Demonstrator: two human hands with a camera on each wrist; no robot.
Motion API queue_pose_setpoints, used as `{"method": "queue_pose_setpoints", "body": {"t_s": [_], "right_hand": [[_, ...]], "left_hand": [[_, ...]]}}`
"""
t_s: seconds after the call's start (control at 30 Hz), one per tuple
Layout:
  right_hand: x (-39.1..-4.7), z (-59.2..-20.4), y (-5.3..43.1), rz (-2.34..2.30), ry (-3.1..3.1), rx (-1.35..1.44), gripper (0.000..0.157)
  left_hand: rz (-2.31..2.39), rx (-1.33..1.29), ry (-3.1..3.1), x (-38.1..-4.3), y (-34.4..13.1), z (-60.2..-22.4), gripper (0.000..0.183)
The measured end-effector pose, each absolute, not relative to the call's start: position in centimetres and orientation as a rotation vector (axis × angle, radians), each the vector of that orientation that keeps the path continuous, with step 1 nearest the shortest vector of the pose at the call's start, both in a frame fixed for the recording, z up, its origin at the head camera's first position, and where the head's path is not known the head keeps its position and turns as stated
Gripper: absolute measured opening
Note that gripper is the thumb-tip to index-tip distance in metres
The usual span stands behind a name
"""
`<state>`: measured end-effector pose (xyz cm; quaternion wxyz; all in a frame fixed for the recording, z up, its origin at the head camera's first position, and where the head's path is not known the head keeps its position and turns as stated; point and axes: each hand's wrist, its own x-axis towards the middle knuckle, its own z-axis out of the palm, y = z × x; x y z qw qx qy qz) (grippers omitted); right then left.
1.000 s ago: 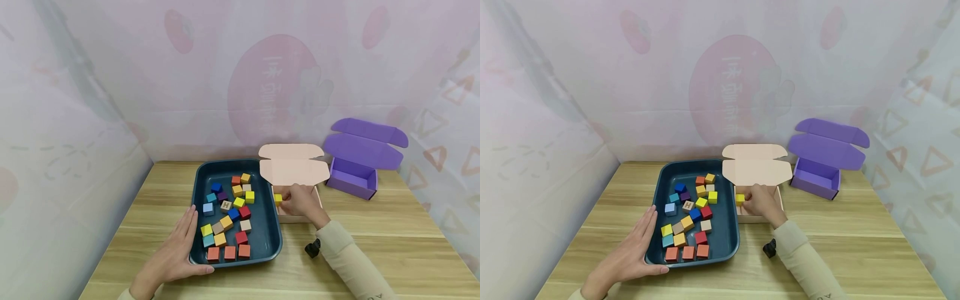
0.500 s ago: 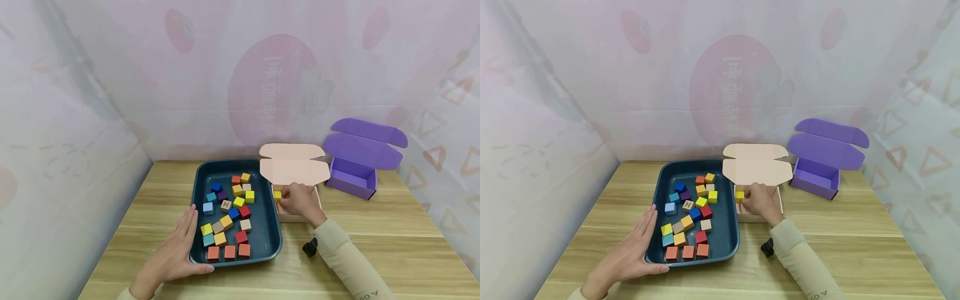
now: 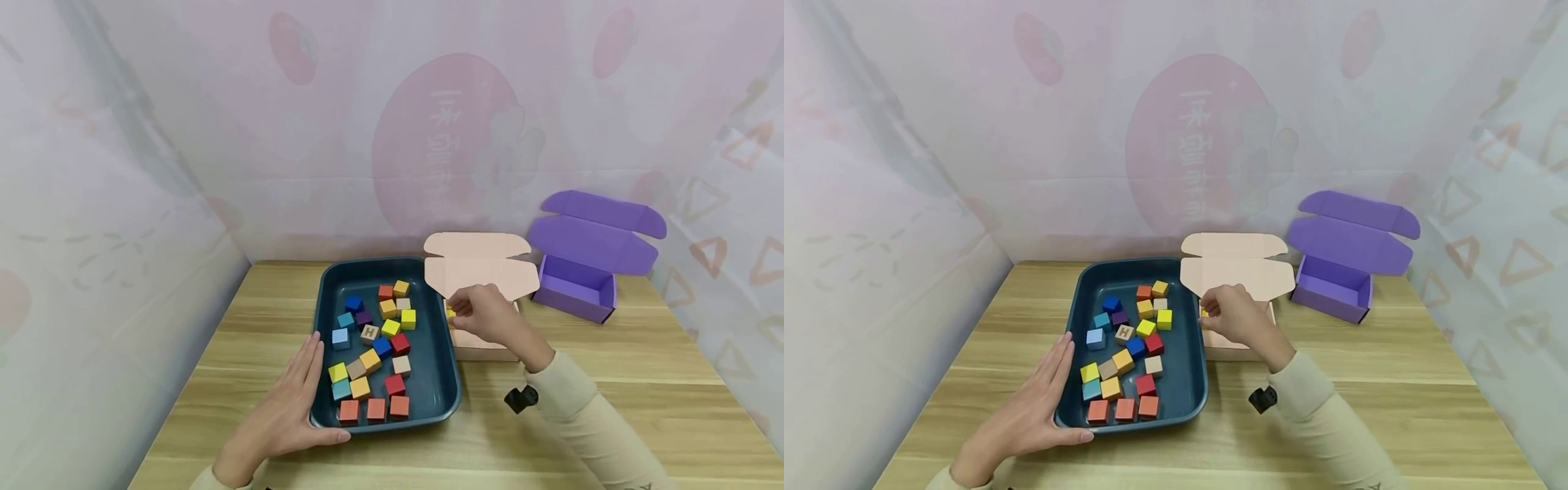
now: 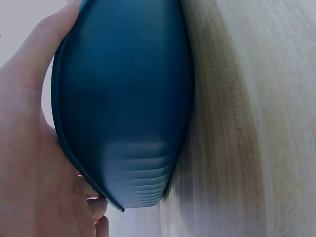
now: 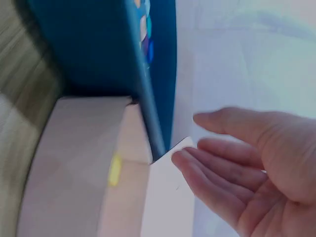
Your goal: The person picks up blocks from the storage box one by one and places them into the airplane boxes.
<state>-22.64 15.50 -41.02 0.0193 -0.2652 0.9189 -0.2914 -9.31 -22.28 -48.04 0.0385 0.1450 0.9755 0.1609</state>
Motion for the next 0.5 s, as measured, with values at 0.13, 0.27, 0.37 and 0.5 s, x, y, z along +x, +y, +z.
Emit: {"method": "queue_pose_setpoints", "body": {"t_s": [0.13, 0.27, 0.37, 0.5], "right_hand": [[-21.6, -39.9, 14.4, -0.878, 2.739, -0.882, 0.027], [-20.9, -40.2, 13.0, -0.796, 2.631, -0.942, 0.034], [-20.5, -40.8, 11.9, -0.739, 2.57, -0.958, 0.037], [-20.3, -41.8, 10.7, -0.71, 2.529, -0.992, 0.036]], "left_hand": [[0.487, 0.45, 3.001, -9.4, -22.3, -48.0, 0.147], [0.479, 0.454, 3.002, -9.3, -22.3, -48.0, 0.147], [0.476, 0.453, 2.997, -9.3, -22.3, -48.0, 0.146], [0.472, 0.448, 2.986, -9.3, -22.3, -47.9, 0.146]]}}
